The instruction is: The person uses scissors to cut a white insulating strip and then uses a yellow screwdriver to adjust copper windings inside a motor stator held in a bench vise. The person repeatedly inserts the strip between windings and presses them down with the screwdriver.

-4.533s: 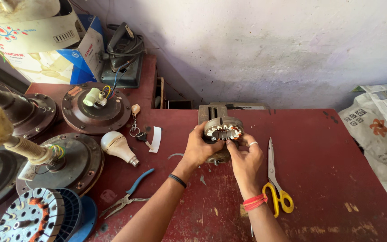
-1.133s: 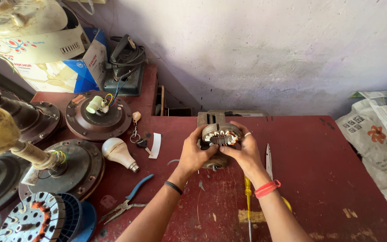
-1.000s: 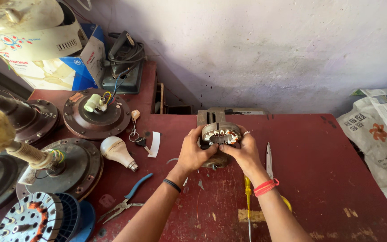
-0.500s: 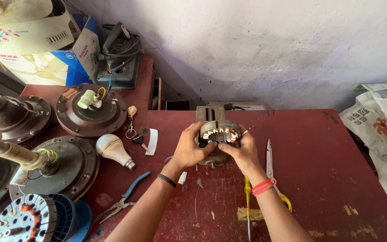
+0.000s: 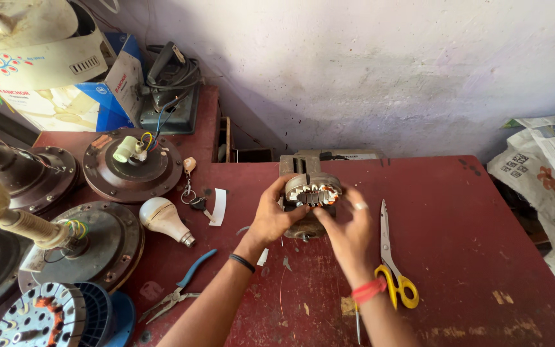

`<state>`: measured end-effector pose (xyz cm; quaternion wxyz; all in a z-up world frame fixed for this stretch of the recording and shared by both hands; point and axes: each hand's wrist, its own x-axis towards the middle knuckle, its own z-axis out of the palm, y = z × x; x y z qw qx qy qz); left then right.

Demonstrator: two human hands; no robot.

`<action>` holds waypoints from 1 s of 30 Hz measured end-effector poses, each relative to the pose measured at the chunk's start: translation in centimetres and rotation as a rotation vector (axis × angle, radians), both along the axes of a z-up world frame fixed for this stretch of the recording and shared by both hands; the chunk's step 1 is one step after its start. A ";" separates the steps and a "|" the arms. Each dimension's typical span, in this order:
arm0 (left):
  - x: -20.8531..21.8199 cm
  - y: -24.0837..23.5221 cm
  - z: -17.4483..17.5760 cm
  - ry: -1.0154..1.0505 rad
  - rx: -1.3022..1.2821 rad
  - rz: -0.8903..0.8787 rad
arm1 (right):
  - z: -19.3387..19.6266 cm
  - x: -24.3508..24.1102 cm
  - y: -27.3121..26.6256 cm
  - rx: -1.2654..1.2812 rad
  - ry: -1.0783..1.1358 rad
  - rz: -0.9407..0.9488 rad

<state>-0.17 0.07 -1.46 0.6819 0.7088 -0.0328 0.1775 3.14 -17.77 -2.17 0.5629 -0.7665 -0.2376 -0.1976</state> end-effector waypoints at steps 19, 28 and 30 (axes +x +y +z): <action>0.3 0.6 -0.3 0.098 -0.015 -0.015 | -2.0 -5.3 1.1 0.097 0.870 0.197; 0.3 0.5 -0.6 0.109 -0.051 -0.033 | -0.9 -5.7 2.1 0.101 0.852 0.209; 0.3 0.4 -0.6 0.109 -0.066 -0.042 | -0.9 -5.6 2.4 0.051 0.839 0.217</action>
